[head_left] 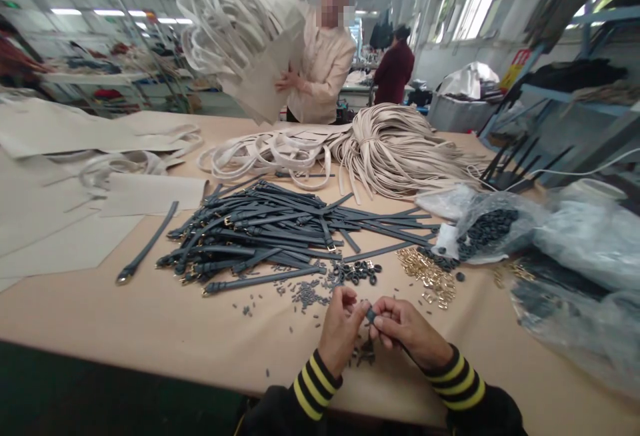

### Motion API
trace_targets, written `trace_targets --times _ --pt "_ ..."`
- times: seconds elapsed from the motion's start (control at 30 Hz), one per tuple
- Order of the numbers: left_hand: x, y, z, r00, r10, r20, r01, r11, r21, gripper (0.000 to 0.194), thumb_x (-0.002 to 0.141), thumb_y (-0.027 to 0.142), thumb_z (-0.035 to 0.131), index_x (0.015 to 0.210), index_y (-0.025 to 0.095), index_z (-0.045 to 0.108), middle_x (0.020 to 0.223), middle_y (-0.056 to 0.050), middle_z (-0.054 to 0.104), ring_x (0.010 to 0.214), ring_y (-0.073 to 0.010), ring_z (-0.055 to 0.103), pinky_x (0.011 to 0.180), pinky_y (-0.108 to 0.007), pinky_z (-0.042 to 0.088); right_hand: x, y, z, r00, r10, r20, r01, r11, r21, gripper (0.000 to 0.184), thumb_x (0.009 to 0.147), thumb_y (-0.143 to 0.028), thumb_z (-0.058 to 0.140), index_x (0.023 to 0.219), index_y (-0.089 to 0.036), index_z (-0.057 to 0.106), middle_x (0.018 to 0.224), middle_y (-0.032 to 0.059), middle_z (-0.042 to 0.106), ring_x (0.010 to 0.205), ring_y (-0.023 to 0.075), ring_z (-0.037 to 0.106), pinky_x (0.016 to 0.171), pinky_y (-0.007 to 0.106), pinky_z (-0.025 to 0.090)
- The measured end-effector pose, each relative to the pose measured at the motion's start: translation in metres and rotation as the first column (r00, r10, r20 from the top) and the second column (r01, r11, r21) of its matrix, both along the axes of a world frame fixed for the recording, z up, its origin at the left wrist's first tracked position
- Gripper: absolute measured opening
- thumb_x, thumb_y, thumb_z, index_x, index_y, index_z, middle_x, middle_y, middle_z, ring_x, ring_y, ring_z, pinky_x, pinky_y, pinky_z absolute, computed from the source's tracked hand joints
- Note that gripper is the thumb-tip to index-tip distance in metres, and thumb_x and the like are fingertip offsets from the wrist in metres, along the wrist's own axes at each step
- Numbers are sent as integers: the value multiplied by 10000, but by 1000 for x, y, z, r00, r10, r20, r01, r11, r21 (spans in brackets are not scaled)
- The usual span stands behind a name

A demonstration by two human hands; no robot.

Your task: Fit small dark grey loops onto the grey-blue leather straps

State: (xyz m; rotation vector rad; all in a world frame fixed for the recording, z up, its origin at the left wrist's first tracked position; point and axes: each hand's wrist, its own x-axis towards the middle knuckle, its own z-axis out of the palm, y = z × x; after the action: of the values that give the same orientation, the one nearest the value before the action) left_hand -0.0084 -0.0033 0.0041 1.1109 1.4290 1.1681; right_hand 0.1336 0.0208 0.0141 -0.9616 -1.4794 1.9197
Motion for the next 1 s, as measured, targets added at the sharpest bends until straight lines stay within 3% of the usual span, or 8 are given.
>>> trace_targets --times 0.03,0.1,0.17,0.3,0.4,0.53,0.87,1.0 --pt "1 -1 0 983 45 -176 -23 992 124 155 748 300 528 759 168 446 727 -3 471 658 -113 474 603 -262 422 -1 0 -2 1000 -22 12 22 1000 2 257 758 -400 562 785 -155 489 659 8 612 429 58 440 374 170 283" --pt "3 -5 -1 915 57 -400 76 949 307 84 797 210 438 739 166 480 790 -35 487 785 -144 478 723 -302 425 -1 1 -5 997 -77 27 77 997 10 272 755 -413 560 789 -153 488 660 7 609 425 57 431 367 170 272" --pt "5 -9 -3 868 27 -497 193 902 386 148 823 149 358 791 165 502 829 -55 507 838 -153 484 760 -308 433 0 2 -8 993 -113 44 113 993 18 278 759 -418 553 794 -149 491 637 -1 597 421 57 428 370 172 273" --pt "6 -10 -11 812 53 -581 252 867 430 161 815 116 372 900 157 503 884 -75 531 890 -163 503 779 -311 458 2 3 -10 996 -72 44 70 997 37 252 783 -382 526 829 -135 511 590 -9 581 462 81 477 449 207 359" --pt "6 -8 -14 815 36 -578 253 876 411 144 807 118 392 887 150 508 897 -83 539 895 -166 516 785 -322 467 -1 1 -11 994 -87 66 82 994 76 177 797 -317 500 842 -146 495 596 -9 579 529 114 534 509 238 406" --pt "7 -5 -12 860 -10 -509 205 923 327 147 801 112 380 846 152 515 893 -79 541 864 -159 523 773 -331 467 -7 -4 -12 968 -182 174 137 960 245 39 826 -219 418 848 -193 437 620 -22 573 589 137 577 537 253 440" --pt "9 -7 -11 867 -23 -498 198 932 303 145 815 147 343 773 163 480 829 -58 506 821 -158 491 748 -320 437 -9 -6 -10 890 -268 369 34 846 532 134 796 -105 358 868 -217 379 623 -34 574 580 138 574 590 280 424" --pt "8 -7 -12 910 -54 -412 170 953 250 123 801 158 376 715 164 465 830 -55 511 823 -158 496 749 -317 430 -9 -7 -7 870 -281 405 14 835 549 128 794 -109 360 857 -219 379 610 -38 572 584 139 567 612 286 419"
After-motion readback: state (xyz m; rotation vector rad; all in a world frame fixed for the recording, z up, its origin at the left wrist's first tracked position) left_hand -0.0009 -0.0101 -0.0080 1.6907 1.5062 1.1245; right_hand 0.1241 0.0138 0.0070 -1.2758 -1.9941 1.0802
